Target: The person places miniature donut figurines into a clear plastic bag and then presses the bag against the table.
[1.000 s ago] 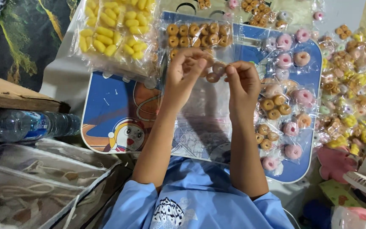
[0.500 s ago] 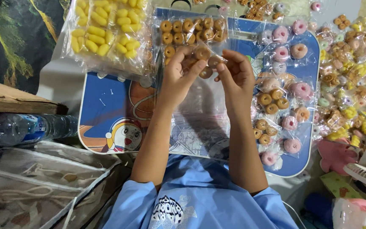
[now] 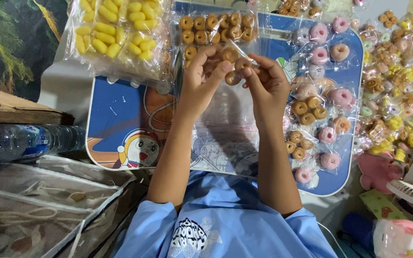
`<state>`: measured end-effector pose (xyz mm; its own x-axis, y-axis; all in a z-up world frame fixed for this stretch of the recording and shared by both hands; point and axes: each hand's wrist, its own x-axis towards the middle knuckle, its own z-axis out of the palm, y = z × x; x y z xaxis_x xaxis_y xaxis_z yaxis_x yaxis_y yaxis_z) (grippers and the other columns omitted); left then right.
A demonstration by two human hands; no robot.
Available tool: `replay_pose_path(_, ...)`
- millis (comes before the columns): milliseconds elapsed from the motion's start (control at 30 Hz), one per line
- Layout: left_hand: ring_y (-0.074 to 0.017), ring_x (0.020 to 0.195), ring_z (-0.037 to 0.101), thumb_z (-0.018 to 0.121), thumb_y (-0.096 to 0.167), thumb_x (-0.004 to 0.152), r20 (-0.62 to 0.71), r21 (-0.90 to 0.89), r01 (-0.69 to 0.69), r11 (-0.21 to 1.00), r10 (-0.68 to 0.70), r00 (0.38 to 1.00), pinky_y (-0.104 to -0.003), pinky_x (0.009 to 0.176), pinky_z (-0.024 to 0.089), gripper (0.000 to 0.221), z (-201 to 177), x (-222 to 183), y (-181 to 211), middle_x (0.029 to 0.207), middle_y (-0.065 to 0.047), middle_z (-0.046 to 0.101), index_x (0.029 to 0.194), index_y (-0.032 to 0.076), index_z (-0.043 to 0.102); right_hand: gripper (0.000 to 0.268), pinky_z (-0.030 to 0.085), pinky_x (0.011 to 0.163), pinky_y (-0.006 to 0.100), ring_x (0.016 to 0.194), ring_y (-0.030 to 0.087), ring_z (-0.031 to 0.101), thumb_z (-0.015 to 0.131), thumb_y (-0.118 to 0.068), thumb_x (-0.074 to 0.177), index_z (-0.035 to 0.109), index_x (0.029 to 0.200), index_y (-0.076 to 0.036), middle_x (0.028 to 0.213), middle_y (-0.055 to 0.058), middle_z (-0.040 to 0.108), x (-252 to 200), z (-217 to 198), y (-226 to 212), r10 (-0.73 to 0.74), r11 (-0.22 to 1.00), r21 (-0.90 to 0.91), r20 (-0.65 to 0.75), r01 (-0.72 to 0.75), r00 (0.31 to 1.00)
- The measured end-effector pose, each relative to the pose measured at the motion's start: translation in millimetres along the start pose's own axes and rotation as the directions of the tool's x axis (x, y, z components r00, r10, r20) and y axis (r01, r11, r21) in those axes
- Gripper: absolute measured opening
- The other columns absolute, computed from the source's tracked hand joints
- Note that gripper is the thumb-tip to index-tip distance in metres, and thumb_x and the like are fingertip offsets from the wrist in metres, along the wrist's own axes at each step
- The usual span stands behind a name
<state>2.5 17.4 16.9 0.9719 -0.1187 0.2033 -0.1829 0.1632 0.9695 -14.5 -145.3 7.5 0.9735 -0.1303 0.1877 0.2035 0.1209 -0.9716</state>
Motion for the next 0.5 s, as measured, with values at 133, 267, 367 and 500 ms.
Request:
replay_pose_path(133,-0.0141,0.096,0.065,0.068,0.037,0.098,-0.045,0.023,-0.036,0.999,0.037,0.998,-0.026,0.085,0.056,0.036,0.1,0.5,-3.0,0.109,-0.005,0.067,0.121,0.01,0.061,0.022,0.056,0.071,0.023,0.081,0.01,0.064,0.069,-0.014,0.104,0.065,0.123,-0.004,0.095,0.006,0.07,0.6,2.1,-9.6,-0.025,0.999,-0.045,-0.051,0.023,0.998)
replay_pose_path(267,-0.0131,0.096,0.064,0.066,0.031,0.101,-0.035,0.04,-0.088,0.995,0.09,0.995,-0.025,0.087,0.055,0.026,-0.2,0.5,-0.3,0.108,-0.003,0.065,0.116,0.009,0.062,0.033,0.056,0.079,0.026,0.102,0.014,0.07,0.067,-0.028,0.105,0.063,0.131,-0.007,0.119,0.007,0.071,-1.1,0.5,-7.4,-0.031,0.999,-0.031,-0.028,0.03,0.999)
replay_pose_path(367,-0.012,0.094,0.065,0.066,0.033,0.101,-0.026,0.021,-0.101,0.995,0.102,0.994,-0.023,0.083,0.055,0.026,0.6,0.6,2.9,0.106,-0.002,0.065,0.113,0.01,0.064,0.027,0.057,0.077,0.027,0.09,0.015,0.069,0.066,-0.013,0.107,0.062,0.132,-0.003,0.108,0.009,0.073,-0.9,0.2,-2.9,-0.059,0.998,0.01,0.017,0.058,0.998)
replay_pose_path(500,-0.0122,0.094,0.064,0.063,0.039,0.103,-0.008,-0.009,-0.097,0.995,0.097,0.995,-0.023,0.08,0.052,0.032,2.0,0.2,5.0,0.107,-0.004,0.068,0.12,0.011,0.06,0.025,0.056,0.075,0.026,0.088,0.014,0.069,0.068,-0.017,0.105,0.063,0.127,-0.004,0.107,0.007,0.072,0.4,-0.6,-3.2,-0.072,0.996,0.047,-0.037,0.073,0.997)
